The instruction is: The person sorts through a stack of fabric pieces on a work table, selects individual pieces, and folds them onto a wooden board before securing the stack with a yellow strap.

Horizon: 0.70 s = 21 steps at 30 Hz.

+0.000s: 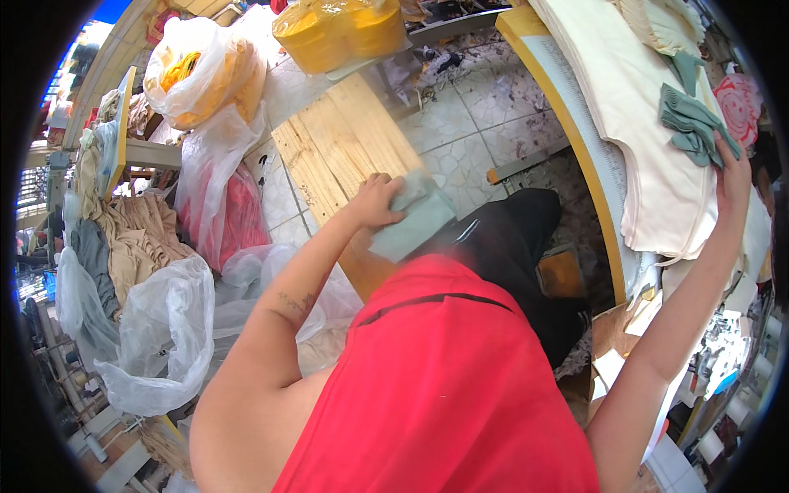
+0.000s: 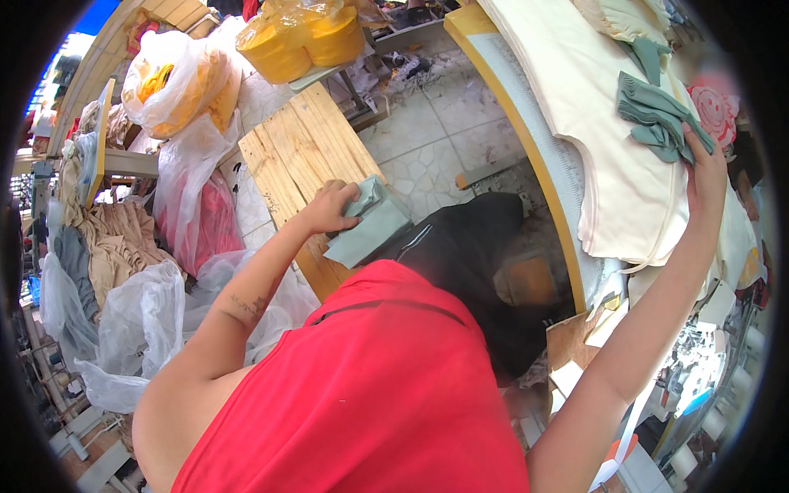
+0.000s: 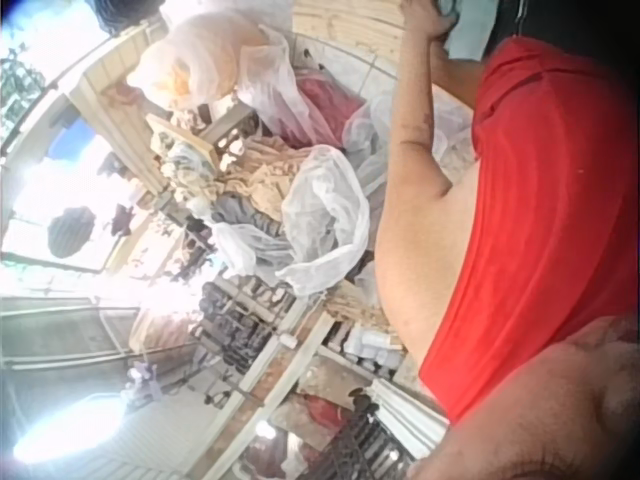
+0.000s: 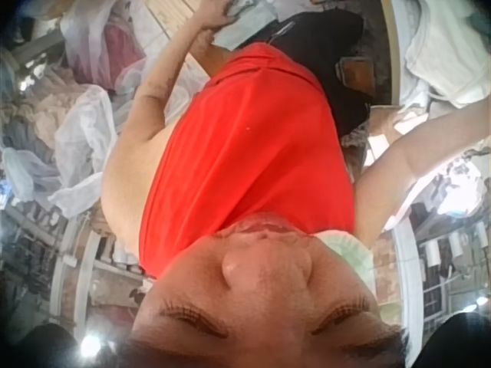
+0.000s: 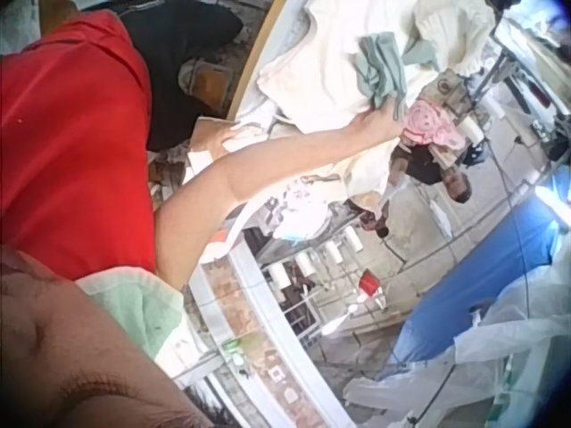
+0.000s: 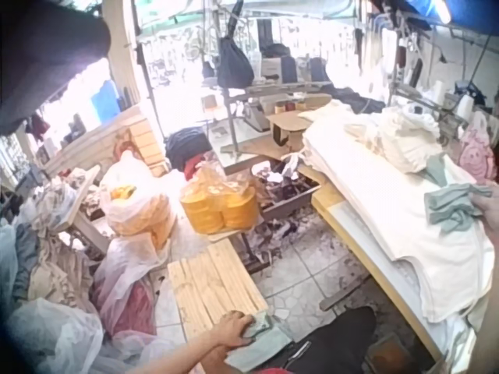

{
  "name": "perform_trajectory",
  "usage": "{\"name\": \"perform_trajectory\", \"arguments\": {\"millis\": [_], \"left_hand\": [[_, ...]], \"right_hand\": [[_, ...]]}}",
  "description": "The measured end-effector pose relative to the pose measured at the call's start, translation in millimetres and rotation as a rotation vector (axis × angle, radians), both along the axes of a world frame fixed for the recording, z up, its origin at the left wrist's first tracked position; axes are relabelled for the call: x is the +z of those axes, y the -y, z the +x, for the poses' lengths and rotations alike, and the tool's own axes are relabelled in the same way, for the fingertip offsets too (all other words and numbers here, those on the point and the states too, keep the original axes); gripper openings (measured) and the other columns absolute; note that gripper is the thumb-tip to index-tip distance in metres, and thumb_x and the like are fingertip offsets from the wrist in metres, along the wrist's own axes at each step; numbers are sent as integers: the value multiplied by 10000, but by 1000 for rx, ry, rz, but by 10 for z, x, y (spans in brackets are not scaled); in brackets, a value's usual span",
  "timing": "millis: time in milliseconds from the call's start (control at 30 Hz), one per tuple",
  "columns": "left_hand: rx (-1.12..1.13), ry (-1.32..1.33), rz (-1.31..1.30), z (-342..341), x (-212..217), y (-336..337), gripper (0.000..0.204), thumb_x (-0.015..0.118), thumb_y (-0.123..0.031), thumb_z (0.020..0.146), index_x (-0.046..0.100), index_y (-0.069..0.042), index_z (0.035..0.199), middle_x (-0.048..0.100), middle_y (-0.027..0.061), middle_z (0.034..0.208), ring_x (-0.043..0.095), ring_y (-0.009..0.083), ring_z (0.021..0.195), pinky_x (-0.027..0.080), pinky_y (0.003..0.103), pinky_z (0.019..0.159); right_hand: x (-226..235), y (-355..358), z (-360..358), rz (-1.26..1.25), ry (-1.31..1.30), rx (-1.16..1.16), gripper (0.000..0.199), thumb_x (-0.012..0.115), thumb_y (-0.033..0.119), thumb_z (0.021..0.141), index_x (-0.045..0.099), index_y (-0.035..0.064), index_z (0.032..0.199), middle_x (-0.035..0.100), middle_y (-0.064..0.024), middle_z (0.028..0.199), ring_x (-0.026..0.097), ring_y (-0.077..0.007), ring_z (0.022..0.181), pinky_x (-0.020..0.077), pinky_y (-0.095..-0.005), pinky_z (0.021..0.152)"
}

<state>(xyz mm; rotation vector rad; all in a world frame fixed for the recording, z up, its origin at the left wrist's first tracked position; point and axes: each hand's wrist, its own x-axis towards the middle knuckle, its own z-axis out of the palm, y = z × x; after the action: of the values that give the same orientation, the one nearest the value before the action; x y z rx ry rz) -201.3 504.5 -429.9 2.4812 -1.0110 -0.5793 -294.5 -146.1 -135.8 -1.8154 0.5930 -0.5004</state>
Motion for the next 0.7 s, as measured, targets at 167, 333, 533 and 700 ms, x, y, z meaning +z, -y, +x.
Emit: {"name": "perform_trajectory", "arguments": {"millis": [167, 333, 533, 700], "left_hand": [[19, -85, -29, 18, -167, 47, 576, 807, -185, 711, 456, -124, 1165, 541, 192, 1083, 589, 427, 1010, 505, 472, 828], [283, 59, 30, -311, -125, 276, 449, 735, -158, 783, 487, -47, 1139, 548, 217, 1108, 583, 434, 1037, 505, 474, 883], [190, -91, -311, -117, -293, 146, 288, 716, -280, 849, 643, -48, 1004, 589, 232, 1151, 595, 424, 1056, 496, 460, 926], [223, 82, -309, 23, 289, 316, 299, 703, -290, 908, 646, -17, 1016, 601, 234, 1167, 595, 414, 1080, 496, 419, 941]], "right_hand": [[1, -66, 15, -28, 16, 10, 326, 733, 147, 923, 636, -1, 1197, 684, -69, 1120, 632, -136, 1008, 475, -275, 909], [57, -322, -43, -86, 160, -17, 284, 740, 99, 893, 671, -4, 1148, 699, -74, 1080, 642, -138, 976, 478, -273, 901], [531, -850, -55, -246, 219, 44, 268, 774, 93, 846, 698, -8, 1083, 710, -65, 1025, 661, -134, 890, 510, -261, 814], [897, -1585, 128, -196, 205, 199, 278, 782, 98, 839, 697, -5, 1084, 711, -50, 974, 658, -111, 853, 520, -246, 751]]}}
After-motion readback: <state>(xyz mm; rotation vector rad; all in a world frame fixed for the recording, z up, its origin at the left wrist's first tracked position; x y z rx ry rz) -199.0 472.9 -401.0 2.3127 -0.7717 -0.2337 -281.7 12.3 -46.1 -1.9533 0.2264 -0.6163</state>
